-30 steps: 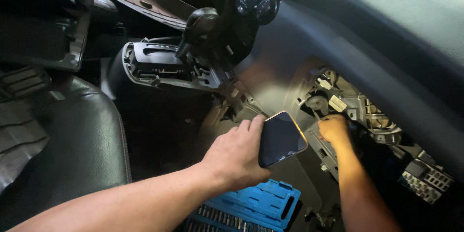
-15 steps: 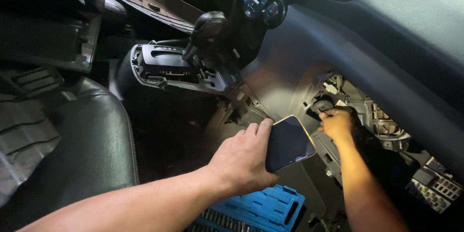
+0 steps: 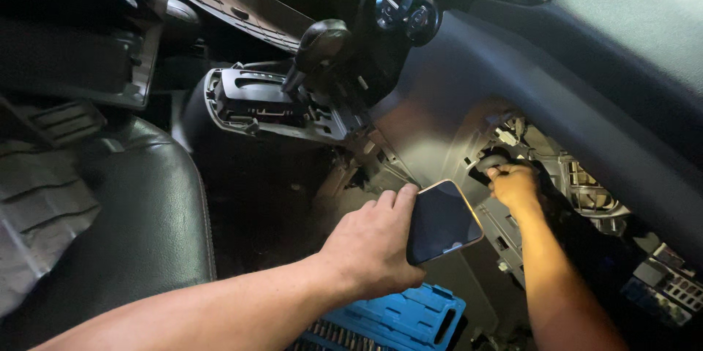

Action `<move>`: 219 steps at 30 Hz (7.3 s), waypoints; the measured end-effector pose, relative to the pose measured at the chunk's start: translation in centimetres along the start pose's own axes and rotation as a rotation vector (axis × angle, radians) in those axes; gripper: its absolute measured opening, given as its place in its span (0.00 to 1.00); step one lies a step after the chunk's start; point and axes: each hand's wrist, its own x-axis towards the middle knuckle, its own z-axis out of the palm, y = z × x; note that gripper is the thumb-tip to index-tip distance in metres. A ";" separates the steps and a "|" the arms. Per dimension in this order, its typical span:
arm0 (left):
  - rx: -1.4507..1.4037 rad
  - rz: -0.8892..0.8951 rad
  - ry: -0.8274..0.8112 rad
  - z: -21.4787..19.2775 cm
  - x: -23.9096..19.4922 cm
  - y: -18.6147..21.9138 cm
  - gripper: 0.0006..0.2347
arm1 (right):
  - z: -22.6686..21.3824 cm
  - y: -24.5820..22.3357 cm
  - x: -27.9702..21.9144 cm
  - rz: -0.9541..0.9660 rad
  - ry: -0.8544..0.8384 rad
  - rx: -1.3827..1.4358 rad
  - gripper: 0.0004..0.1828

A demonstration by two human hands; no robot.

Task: The person uses a smartphone flashlight to illuminate the area under the dashboard while selecting socket bits from a blue case and using a ratchet to work on fasteners inside the exposed dashboard cavity.

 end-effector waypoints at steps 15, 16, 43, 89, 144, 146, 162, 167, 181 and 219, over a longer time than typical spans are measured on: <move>0.013 0.015 0.012 0.1 -0.1 -0.1 0.43 | -0.7 -4.0 -2.5 0.096 0.019 -0.244 0.14; 0.013 0.017 0.013 0.1 -0.1 -0.1 0.44 | -0.7 -4.2 -2.7 0.096 0.022 -0.250 0.14; 0.062 0.108 -0.017 0.3 -0.4 0.3 0.45 | 0.6 0.8 -0.5 -0.317 0.152 -0.319 0.20; 0.120 0.281 0.138 4.0 0.9 -3.1 0.46 | -0.3 1.2 -34.9 -0.592 -0.146 -0.042 0.10; 0.138 0.056 -0.071 1.0 0.8 1.3 0.45 | 3.4 1.2 -9.1 0.416 0.007 1.490 0.23; 0.136 0.067 -0.076 1.1 0.7 1.1 0.45 | 3.3 1.2 -9.0 0.397 0.001 1.522 0.24; 0.135 0.075 -0.102 0.9 0.3 1.2 0.45 | 2.2 3.5 -0.7 0.413 0.027 1.256 0.15; 0.131 0.112 -0.078 0.9 0.1 1.0 0.46 | 1.8 1.9 -3.8 0.509 0.047 1.187 0.15; 0.112 0.112 -0.073 0.6 -0.5 1.0 0.40 | 6.4 2.0 -4.6 0.403 0.338 1.089 0.13; 0.107 0.089 -0.141 1.2 -0.3 -0.2 0.41 | 6.9 5.1 0.3 0.095 0.658 0.841 0.04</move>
